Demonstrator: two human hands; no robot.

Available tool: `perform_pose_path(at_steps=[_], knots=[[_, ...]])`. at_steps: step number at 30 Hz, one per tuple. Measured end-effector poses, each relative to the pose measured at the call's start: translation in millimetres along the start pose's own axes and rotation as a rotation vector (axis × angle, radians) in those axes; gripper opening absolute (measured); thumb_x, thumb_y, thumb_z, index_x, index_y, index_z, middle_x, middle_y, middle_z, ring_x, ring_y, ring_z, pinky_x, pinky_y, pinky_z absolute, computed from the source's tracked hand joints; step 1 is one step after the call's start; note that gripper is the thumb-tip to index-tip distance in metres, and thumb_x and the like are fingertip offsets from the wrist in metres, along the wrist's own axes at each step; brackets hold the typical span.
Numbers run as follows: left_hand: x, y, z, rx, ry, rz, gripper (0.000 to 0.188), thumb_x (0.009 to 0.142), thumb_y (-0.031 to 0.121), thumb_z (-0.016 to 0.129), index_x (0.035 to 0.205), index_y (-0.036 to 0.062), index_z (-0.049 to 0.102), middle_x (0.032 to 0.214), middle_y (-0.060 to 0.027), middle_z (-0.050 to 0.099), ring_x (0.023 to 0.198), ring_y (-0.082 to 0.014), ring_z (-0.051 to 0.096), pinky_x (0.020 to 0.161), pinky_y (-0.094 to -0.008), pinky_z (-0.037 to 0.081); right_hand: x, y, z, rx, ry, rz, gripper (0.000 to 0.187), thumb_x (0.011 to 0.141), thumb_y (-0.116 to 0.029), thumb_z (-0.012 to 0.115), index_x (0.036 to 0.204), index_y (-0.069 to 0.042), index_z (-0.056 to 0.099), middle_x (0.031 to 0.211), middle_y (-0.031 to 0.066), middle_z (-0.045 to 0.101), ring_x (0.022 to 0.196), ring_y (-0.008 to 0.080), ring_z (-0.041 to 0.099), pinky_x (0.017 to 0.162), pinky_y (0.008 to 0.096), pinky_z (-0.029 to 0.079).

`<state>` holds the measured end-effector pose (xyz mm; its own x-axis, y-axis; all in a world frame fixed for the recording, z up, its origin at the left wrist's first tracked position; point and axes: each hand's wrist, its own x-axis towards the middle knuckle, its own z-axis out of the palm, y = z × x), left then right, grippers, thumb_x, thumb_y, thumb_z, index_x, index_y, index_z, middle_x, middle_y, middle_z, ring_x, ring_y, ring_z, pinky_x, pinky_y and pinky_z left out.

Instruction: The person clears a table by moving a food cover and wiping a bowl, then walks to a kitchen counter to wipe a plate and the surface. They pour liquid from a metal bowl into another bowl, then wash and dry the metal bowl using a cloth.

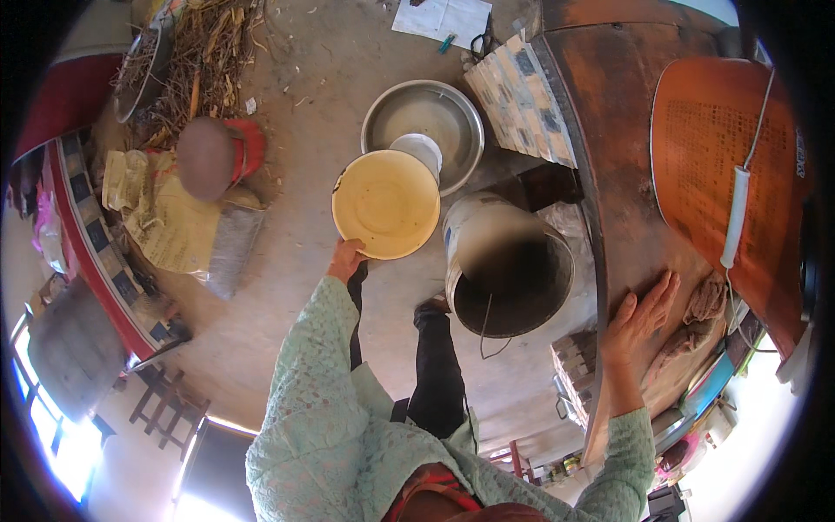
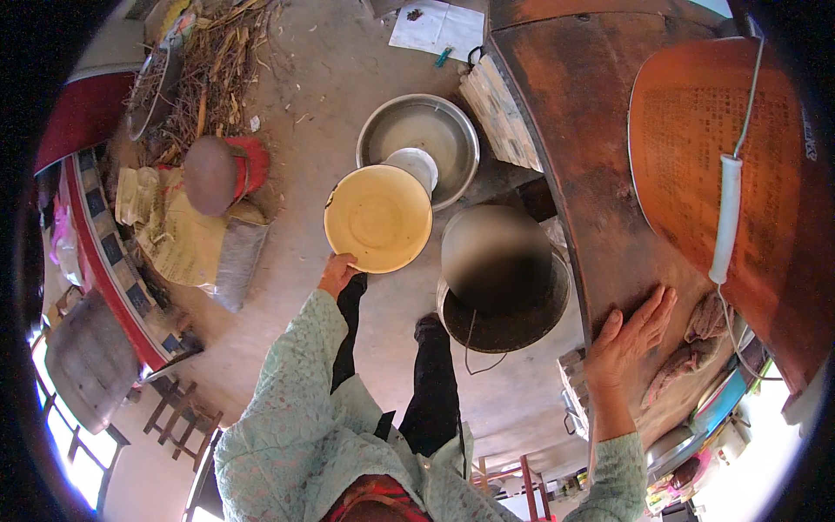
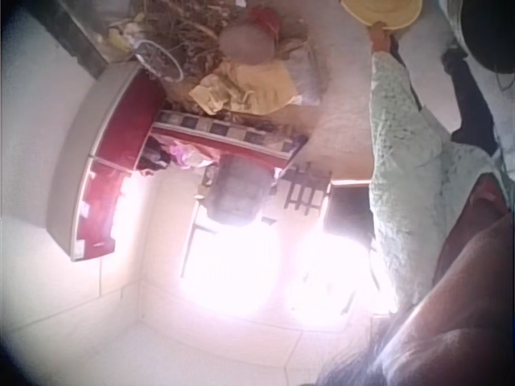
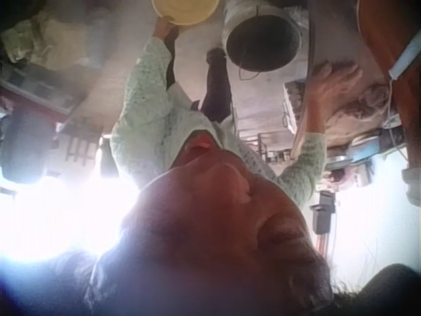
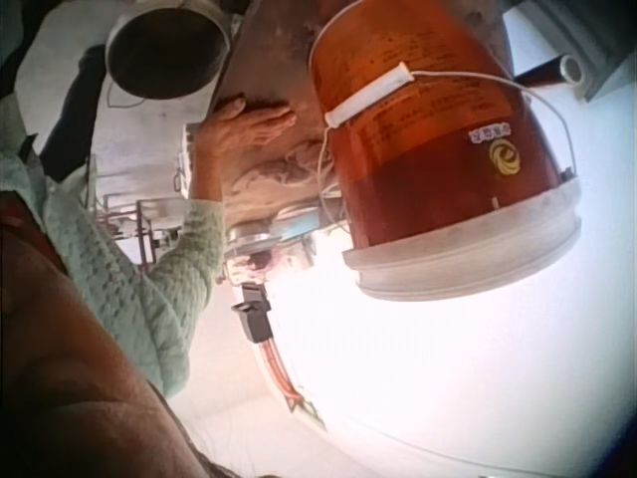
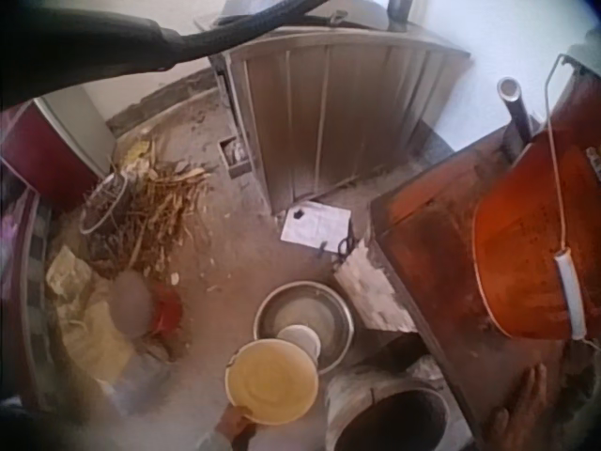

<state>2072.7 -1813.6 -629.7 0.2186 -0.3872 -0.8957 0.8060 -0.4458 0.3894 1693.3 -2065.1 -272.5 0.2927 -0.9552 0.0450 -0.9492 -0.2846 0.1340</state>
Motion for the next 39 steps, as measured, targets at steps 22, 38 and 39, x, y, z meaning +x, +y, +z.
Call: perform_pose_path(at_steps=[22,38,39], knots=[[33,-6,1,0.156,-0.16,0.259,0.026,0.074,-0.007,0.056,0.098,-0.001,0.046,0.102,-0.0141,0.047,0.095,-0.0316,0.058,0.072,-0.0417,0.058,0,2,2,0.008,0.006,-0.007,0.063,0.094,-0.041,0.025,0.138,0.003,0.02,0.143,0.0257,0.017,0.131,0.0404,0.02,0.105,0.0493,0.014],[31,30,53,-0.011,0.091,0.083,0.042,0.069,-0.006,0.048,0.111,-0.0026,0.047,0.103,-0.0153,0.056,0.088,-0.0347,0.061,0.065,-0.0457,0.056,5,-2,-3,0.007,-0.012,-0.014,0.063,0.095,-0.043,0.024,0.139,0.002,0.019,0.143,0.0242,0.018,0.132,0.038,0.019,0.106,0.0454,0.015],[31,32,58,0.007,0.107,0.088,0.044,0.069,-0.006,0.048,0.112,-0.0003,0.046,0.104,-0.0145,0.056,0.087,-0.0342,0.061,0.063,-0.0447,0.057,5,-2,-3,0.0,-0.017,-0.014,0.063,0.095,-0.043,0.024,0.139,0.002,0.019,0.143,0.0243,0.018,0.132,0.0381,0.019,0.106,0.0455,0.015]])
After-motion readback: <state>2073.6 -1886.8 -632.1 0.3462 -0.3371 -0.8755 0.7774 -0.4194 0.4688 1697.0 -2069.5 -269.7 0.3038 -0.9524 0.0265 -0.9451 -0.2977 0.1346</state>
